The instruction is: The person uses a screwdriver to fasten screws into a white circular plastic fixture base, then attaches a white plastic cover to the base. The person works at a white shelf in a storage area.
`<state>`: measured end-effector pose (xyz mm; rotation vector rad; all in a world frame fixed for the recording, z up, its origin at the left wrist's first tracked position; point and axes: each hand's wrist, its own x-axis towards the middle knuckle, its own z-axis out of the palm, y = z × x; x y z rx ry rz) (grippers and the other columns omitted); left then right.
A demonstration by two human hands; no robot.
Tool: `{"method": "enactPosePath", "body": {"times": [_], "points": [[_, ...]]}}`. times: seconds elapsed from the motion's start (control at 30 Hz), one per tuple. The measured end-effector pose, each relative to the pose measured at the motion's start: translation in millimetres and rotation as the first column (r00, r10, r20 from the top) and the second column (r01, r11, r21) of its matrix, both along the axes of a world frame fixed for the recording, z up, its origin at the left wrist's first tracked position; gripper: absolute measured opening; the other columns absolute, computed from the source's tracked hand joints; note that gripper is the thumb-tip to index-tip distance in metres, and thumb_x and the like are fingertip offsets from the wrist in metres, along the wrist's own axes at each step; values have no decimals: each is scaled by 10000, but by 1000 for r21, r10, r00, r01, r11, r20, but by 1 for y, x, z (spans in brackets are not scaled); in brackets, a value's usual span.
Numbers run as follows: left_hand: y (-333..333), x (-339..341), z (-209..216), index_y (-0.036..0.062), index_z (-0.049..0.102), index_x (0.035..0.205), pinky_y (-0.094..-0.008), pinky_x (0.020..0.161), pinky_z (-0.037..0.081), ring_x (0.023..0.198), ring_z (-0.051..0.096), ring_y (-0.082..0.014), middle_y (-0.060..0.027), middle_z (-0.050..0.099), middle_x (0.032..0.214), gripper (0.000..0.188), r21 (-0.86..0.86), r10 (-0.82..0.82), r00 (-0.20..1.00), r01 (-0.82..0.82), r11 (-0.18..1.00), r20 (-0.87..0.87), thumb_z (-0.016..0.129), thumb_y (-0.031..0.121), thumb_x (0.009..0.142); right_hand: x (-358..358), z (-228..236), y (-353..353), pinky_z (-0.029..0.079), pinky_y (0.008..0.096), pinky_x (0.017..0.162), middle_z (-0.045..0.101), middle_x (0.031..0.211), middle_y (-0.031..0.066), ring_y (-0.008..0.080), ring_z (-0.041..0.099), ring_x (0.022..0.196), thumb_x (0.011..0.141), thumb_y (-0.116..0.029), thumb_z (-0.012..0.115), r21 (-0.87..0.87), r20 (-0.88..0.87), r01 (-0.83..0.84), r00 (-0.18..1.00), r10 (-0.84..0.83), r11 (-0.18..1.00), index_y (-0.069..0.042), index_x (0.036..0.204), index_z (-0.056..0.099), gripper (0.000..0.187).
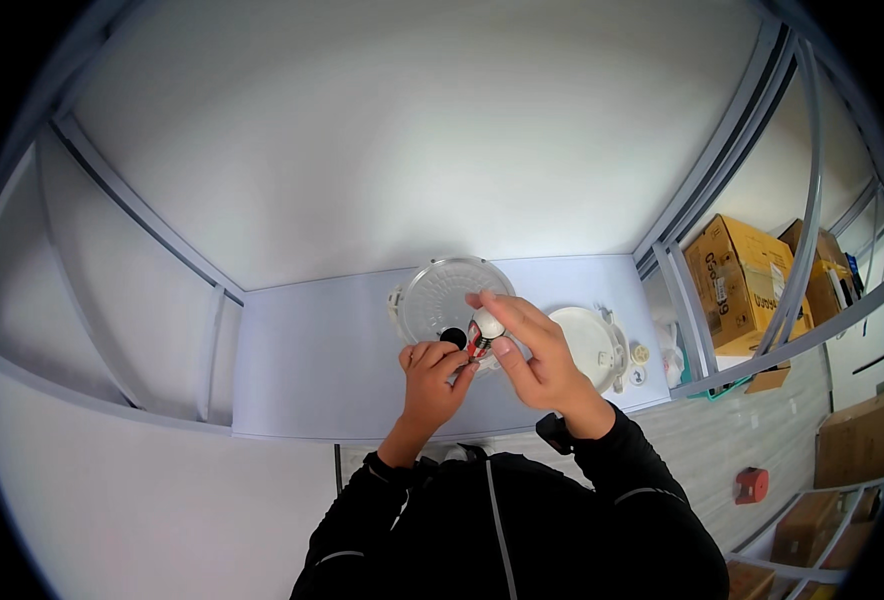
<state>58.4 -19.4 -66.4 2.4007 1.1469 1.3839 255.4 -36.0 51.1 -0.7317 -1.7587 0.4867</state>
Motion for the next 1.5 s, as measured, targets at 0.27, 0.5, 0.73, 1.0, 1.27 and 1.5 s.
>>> {"method": "enactPosePath", "body": {"times": [0.27, 0.5, 0.73, 1.0, 1.27, 1.5], "points": [[-1, -1, -3, 144, 773, 965, -413, 955, 350, 997, 605, -211, 18, 671, 1005, 169, -16, 15, 1000, -16, 1000, -22, 866, 209, 839, -11, 4, -2, 527, 357, 863, 605, 1226, 147, 274, 625, 1001, 904, -138, 832, 84, -19, 171, 985, -170, 982, -8, 1430, 666, 567], [-1, -1, -1, 133, 770, 967, -411, 949, 354, 998, 608, -216, 12, 672, 1004, 175, -13, 8, 1000, -9, 1000, -15, 863, 212, 842, 2, -18, -5, 521, 402, 1006, 585, 1375, 212, 308, 633, 1163, 977, -176, 774, 20, 89, 128, 988, -129, 992, 10, 1510, 591, 593], [-2, 0, -3, 139, 777, 975, -411, 951, 357, 1006, 609, -217, 14, 674, 1010, 179, -21, 16, 1000, -17, 1000, -19, 866, 206, 835, -14, -2, -1, 530, 375, 923, 620, 1178, 156, 271, 637, 1030, 917, -242, 865, -7, -76, 26, 997, -26, 1000, -24, 1523, 587, 701], [-1, -2, -8, 145, 786, 991, -417, 967, 350, 1007, 608, -214, 17, 679, 1018, 181, -15, 6, 1000, -6, 1000, -9, 866, 202, 838, -11, -2, -9, 541, 408, 982, 623, 1413, 224, 344, 656, 1190, 931, -105, 809, 26, 85, 177, 980, -179, 984, -10, 1538, 561, 662], [-2, -2, -5, 140, 785, 993, -414, 971, 351, 1008, 604, -213, 21, 676, 1015, 185, -25, 4, 1000, -4, 1000, -10, 865, 208, 841, -4, -5, -13, 506, 422, 1034, 619, 1317, 209, 330, 634, 1145, 945, -136, 789, -56, 148, 177, 975, -167, 983, -4, 1526, 575, 633], [-2, -1, -3, 147, 777, 975, -417, 961, 356, 1007, 599, -211, 26, 669, 1002, 170, -21, 1, 1000, -1, 1000, -8, 867, 206, 843, -17, 5, -8, 535, 371, 881, 601, 1199, 146, 284, 624, 1022, 900, -161, 846, 6, -21, 137, 990, -137, 991, -31, 1414, 680, 556]]}}
